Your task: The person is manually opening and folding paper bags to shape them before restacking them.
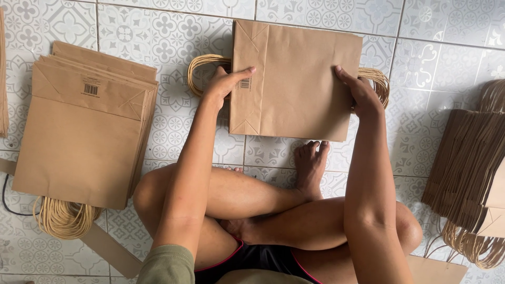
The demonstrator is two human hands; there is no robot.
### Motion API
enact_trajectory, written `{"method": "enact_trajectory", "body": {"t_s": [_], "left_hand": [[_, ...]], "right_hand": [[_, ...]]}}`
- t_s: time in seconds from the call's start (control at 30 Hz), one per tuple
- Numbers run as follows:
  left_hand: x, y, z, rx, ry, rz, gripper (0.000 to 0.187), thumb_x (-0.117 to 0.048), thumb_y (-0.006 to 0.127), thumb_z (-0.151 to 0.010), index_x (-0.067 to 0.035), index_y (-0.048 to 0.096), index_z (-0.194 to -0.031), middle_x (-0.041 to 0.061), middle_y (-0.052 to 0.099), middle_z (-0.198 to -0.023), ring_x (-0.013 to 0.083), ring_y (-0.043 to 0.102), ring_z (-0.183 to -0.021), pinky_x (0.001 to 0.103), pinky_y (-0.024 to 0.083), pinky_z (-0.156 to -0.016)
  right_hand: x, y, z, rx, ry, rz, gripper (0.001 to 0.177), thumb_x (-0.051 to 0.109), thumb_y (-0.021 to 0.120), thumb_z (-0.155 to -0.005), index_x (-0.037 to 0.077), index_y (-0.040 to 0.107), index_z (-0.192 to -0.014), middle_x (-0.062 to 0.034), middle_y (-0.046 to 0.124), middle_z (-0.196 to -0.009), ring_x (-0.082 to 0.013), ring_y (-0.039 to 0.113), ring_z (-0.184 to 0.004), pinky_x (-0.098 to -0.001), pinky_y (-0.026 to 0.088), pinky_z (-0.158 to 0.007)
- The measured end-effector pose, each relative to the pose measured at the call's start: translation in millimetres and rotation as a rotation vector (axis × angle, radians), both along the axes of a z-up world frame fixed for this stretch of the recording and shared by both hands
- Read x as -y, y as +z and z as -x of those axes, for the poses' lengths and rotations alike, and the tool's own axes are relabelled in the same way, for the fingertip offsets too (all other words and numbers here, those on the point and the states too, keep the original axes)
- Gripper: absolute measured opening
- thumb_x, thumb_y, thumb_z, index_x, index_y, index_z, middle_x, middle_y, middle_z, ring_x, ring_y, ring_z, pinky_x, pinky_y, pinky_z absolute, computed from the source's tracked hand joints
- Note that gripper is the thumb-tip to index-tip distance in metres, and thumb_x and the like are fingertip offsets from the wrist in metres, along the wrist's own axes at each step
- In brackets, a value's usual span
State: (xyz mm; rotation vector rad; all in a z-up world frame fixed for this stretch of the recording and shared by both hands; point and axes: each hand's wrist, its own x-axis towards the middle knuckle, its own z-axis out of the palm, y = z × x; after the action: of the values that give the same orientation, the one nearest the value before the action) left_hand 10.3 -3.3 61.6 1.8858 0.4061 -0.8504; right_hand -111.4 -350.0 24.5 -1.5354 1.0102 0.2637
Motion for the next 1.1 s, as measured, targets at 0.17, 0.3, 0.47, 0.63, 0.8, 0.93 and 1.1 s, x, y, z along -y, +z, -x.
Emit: {"method": "enact_trajectory", "body": {"t_s": [0.17,0.3,0.47,0.63,0.8,0.93,1.1], "left_hand": [[-2.0,11.7,3.6,-0.013,0.042,0.070,0.098,-0.054,0.092,-0.062,0.005,0.053,-0.131,0.029,0.057,-0.139,0.0422,0.049,-0.139,0.051,0.042,-0.113],[-6.7,11.3,5.6,-0.015,0.046,0.105,0.098,-0.050,0.094,-0.062,0.004,0.052,-0.131,0.029,0.054,-0.141,0.0429,0.043,-0.142,0.052,0.036,-0.117],[-7.5,29.3,15.2,-0.052,0.114,0.181,0.103,-0.045,0.097,-0.061,0.008,0.047,-0.135,0.032,0.047,-0.146,0.0453,0.033,-0.147,0.055,0.027,-0.120],[-4.3,80.8,26.8,-0.115,0.119,0.307,0.110,-0.033,0.097,-0.064,0.014,0.037,-0.143,0.039,0.027,-0.157,0.0495,0.011,-0.153,0.059,0.010,-0.123],[-10.6,79.7,10.0,0.234,-0.237,0.402,0.072,-0.028,0.098,-0.068,0.002,0.066,-0.125,0.018,0.070,-0.126,0.0330,0.064,-0.122,0.046,0.049,-0.105],[-10.7,113.6,9.2,0.242,-0.475,0.141,0.084,-0.055,0.083,-0.079,0.006,0.060,-0.132,0.024,0.064,-0.133,0.0363,0.058,-0.130,0.047,0.042,-0.117],[-5.0,75.0,20.9,0.137,-0.473,0.096,0.092,-0.060,0.088,-0.069,0.000,0.064,-0.134,0.023,0.063,-0.136,0.0369,0.056,-0.133,0.045,0.037,-0.120]], "right_hand": [[-13.0,19.6,2.3,0.025,0.012,0.019,0.098,0.059,0.096,-0.083,-0.011,0.053,-0.136,-0.0342,0.061,-0.122,-0.0509,0.062,-0.117,-0.0631,0.048,-0.095],[-24.3,34.8,6.8,0.017,0.034,0.010,0.099,0.057,0.095,-0.083,-0.013,0.051,-0.138,-0.0354,0.060,-0.126,-0.0537,0.059,-0.120,-0.0643,0.046,-0.098],[-26.7,36.9,11.4,0.050,0.058,0.028,0.091,0.051,0.097,-0.081,-0.012,0.055,-0.133,-0.0320,0.064,-0.117,-0.0498,0.064,-0.112,-0.0629,0.049,-0.092],[-29.9,86.1,31.3,0.206,0.123,0.064,0.079,0.045,0.097,-0.081,-0.010,0.061,-0.126,-0.0270,0.066,-0.109,-0.0417,0.068,-0.104,-0.0580,0.053,-0.089],[5.2,81.4,52.3,0.643,0.072,0.087,0.063,0.011,0.089,-0.086,0.001,0.056,-0.139,-0.0128,0.064,-0.125,-0.0243,0.060,-0.117,-0.0487,0.046,-0.108],[15.3,75.7,57.4,0.751,0.044,0.087,0.067,0.003,0.088,-0.081,-0.004,0.052,-0.137,-0.0179,0.061,-0.125,-0.0295,0.060,-0.118,-0.0525,0.044,-0.115],[9.9,29.3,66.3,0.623,0.153,0.072,0.069,0.002,0.090,-0.071,-0.011,0.056,-0.130,-0.0267,0.062,-0.122,-0.0435,0.059,-0.119,-0.0588,0.042,-0.115]]}}
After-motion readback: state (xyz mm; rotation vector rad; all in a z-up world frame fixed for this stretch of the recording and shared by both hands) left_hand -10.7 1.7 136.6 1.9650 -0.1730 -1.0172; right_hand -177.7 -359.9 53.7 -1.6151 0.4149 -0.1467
